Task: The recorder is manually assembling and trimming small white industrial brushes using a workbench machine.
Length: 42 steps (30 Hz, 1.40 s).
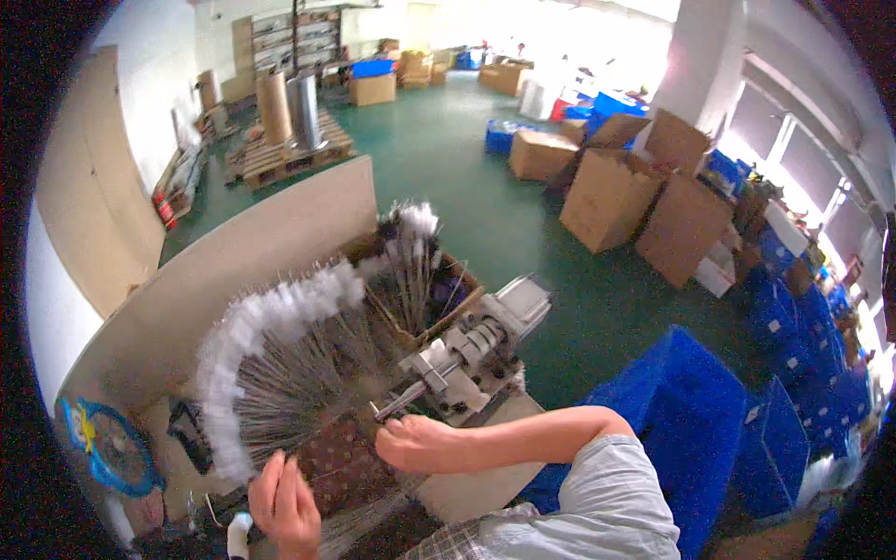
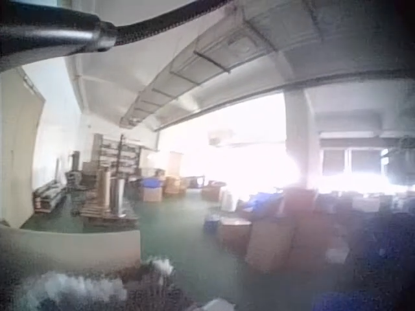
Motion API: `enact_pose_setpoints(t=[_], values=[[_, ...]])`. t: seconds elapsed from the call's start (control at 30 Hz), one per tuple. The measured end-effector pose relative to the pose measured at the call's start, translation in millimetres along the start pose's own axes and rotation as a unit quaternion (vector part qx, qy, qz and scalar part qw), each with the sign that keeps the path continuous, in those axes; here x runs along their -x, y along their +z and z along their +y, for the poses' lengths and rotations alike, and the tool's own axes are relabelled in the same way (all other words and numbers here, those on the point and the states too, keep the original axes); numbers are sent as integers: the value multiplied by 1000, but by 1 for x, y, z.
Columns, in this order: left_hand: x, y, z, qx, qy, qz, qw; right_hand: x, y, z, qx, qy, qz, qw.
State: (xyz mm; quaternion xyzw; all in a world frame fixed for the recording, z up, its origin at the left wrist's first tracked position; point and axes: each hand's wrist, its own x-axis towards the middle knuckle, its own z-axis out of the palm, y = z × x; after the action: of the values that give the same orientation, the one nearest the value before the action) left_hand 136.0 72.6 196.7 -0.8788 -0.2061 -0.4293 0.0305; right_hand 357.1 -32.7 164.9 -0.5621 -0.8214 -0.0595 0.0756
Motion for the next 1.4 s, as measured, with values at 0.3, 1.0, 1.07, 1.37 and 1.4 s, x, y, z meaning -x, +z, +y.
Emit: enact_pose_setpoints(t=[0.3,1.0,1.07,1.37,1.4], values=[[41,-52,-4,109,34,15,993,-45,-9,56,-8,167,38,985],[80,-7,18,125,-80,-72,986,-48,-40,56,-252,132,-110,952],[78,-11,24,88,-93,-93,987,-66,-29,51,-287,40,-80,954],[104,-11,13,215,-395,-99,888,-126,2,-8,-287,-43,59,955],[105,-17,12,274,-486,-109,823,-133,7,-18,-303,-66,51,949]])
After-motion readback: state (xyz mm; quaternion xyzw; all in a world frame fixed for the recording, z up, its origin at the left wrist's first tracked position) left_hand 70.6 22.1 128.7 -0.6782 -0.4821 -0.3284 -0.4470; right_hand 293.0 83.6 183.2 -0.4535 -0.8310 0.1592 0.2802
